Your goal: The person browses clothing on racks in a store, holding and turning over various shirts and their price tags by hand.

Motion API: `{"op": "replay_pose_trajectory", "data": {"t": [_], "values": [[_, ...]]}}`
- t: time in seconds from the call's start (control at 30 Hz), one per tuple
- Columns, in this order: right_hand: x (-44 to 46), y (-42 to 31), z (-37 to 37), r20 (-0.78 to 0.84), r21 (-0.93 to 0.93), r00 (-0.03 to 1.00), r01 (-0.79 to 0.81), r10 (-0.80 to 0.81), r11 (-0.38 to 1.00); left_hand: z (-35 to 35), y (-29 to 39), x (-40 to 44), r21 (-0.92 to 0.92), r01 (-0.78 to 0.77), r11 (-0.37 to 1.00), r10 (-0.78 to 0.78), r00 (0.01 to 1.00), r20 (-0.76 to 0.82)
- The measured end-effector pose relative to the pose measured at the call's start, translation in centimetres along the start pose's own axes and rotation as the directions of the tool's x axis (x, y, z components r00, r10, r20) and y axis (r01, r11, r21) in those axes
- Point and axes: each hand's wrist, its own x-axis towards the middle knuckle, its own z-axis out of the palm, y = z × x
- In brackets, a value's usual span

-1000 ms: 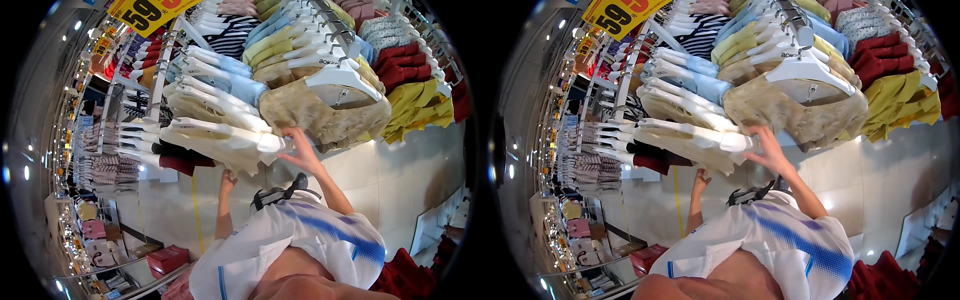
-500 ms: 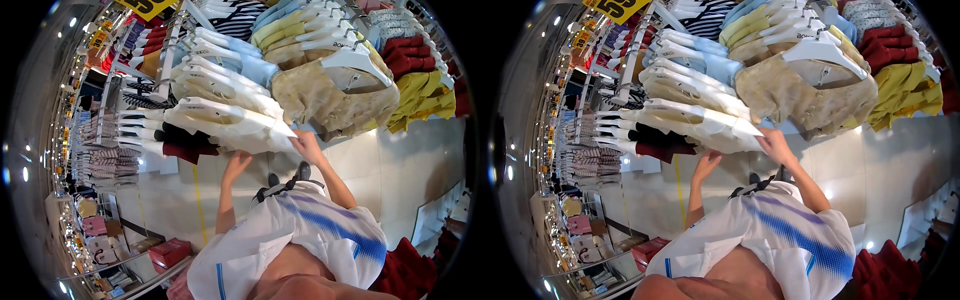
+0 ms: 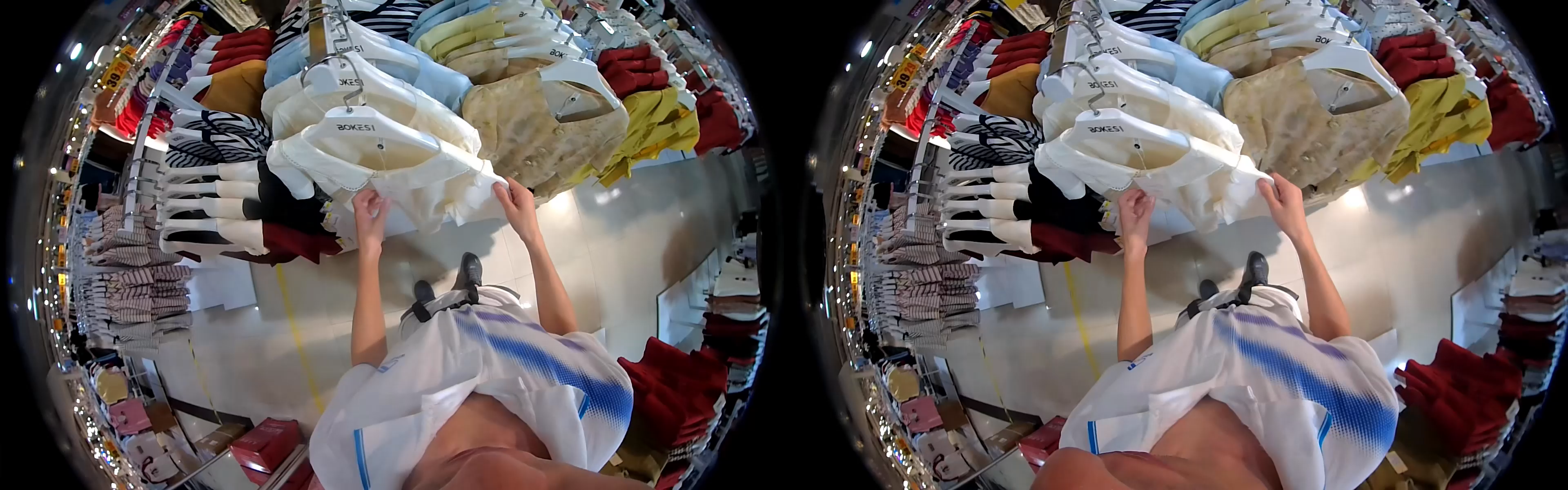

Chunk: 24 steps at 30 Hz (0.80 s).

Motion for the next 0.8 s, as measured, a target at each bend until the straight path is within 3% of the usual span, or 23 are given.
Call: {"op": "replay_pose_trajectory", "data": {"t": [0.03, 0.07, 0.13, 0.23, 0.33, 0.53, 0.8], "values": [[-0.3, 0.0, 0.1, -0.01, -0.012, 1.0, -0.001, 0.001, 1.0, 0.0, 0.3, 0.1, -0.163, 0.158, 0.974, -0.146, 0.986, 0.08], [-0.6, 0.1, 0.1, -0.013, 0.0, 1.0, -0.024, 0.024, 1.0, -0.2, 0.4, -0.1, -0.173, 0.162, 0.971, -0.148, 0.985, 0.091], [-0.9, -0.1, 0.1, -0.03, 0.002, 0.998, -0.051, 0.051, 0.999, -0.7, 0.7, -0.4, -0.229, 0.267, 0.936, -0.2, 0.94, 0.276], [-2.3, -0.1, 0.2, -0.049, -0.087, 0.998, -0.051, 0.047, 0.995, -1.2, 3.0, -1.8, -0.333, 0.329, 0.884, -0.213, 0.917, 0.338], [-3.6, -1.0, 0.8, -0.053, 0.018, 0.993, -0.104, 0.105, 0.994, -1.5, 4.3, -2.6, -0.46, 0.365, 0.809, -0.178, 0.899, 0.4], [-5.6, -2.6, 1.9, -0.054, 0.172, 0.99, -0.117, 0.128, 0.978, -1.4, 3.9, -2.3, -0.479, 0.452, 0.752, -0.209, 0.854, 0.477], [-6.3, -4.5, 2.4, -0.009, 0.129, 0.987, -0.155, 0.158, 0.979, -1.3, 4.6, -2.1, -0.474, 0.405, 0.782, -0.181, 0.875, 0.449]]}}
